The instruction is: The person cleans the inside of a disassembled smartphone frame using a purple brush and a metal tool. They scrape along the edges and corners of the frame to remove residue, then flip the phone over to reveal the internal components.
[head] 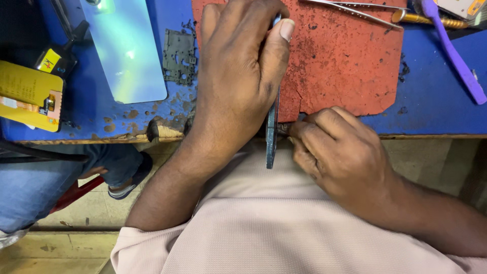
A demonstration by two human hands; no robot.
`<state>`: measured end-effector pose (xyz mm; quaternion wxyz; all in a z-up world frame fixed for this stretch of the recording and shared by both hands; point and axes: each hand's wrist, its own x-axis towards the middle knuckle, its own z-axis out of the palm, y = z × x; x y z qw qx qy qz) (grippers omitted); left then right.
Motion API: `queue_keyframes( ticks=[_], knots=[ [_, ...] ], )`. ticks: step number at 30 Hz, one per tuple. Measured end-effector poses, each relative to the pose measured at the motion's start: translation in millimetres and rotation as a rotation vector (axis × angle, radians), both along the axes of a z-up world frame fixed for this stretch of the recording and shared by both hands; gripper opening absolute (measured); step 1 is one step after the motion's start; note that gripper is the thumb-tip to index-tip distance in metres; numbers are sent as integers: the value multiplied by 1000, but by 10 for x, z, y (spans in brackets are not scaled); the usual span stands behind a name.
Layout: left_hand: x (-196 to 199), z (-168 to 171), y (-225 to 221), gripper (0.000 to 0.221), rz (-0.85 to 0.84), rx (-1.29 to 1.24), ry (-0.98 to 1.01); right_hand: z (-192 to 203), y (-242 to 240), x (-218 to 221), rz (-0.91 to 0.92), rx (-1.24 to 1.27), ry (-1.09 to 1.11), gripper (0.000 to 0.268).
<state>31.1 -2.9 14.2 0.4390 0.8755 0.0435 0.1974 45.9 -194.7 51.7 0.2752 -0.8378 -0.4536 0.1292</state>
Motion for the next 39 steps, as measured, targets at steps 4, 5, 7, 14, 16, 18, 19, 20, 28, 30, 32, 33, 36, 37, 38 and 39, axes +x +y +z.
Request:
queue_keyframes(
  ticks=[4, 5, 7, 14, 16, 18, 19, 20, 28, 30, 32, 33, 36, 37, 38, 39],
  knots=[
    [-17, -34, 2, 11, -13, 11, -40, 19, -14, -43, 18, -6, 22, 21],
    [-17, -46, 1, 11, -14, 17, -44, 25, -17, -56, 22, -15, 26, 21],
    [-21, -63, -3, 11, -13, 27, -47, 40, -21, -78, 21, -26, 38, 20],
    [-28, -107, -10, 14, -12, 23, -37, 32, -46, -107, 21, -39, 95, 16],
    [-25, -112, -15, 15, -13, 22, -33, 28, -60, -109, -3, -50, 138, 15],
    [-19, -112, -13, 15, -17, 25, -43, 21, -71, -89, -30, -46, 201, 15],
    [-21, -113, -12, 16, -19, 25, -49, 7, -74, -71, -34, -56, 249, 13],
    [-21, -115, -9, 16, -21, 24, -53, -13, -75, -46, -37, -66, 297, 12],
    [-41, -78, 53, 13, -48, -11, -49, -60, -203, 2, -238, -175, 554, 11],
    [-45, -60, 78, 13, -54, -32, -48, -79, -294, -6, -351, -481, 805, 10],
    [-35, -45, 90, 14, -50, -35, -33, -237, -316, -33, -264, -106, 1319, 11],
    [-18, -32, 97, 14, -48, -31, -24, -323, -316, -42, -211, 101, 1556, 13],
    [-45, 16, 117, 15, -15, -20, 34, -438, -348, -116, -186, 320, 1696, 13],
    [-63, 23, 139, 16, -5, -34, 35, -446, -362, -124, -188, 319, 1676, 13],
    [-101, 34, 168, 17, -1, -61, 19, -448, -370, -128, -191, 317, 1655, 13],
    [-131, 41, 192, 18, -1, -90, 1, -445, -377, -126, -197, 318, 1633, 13]
  ],
)
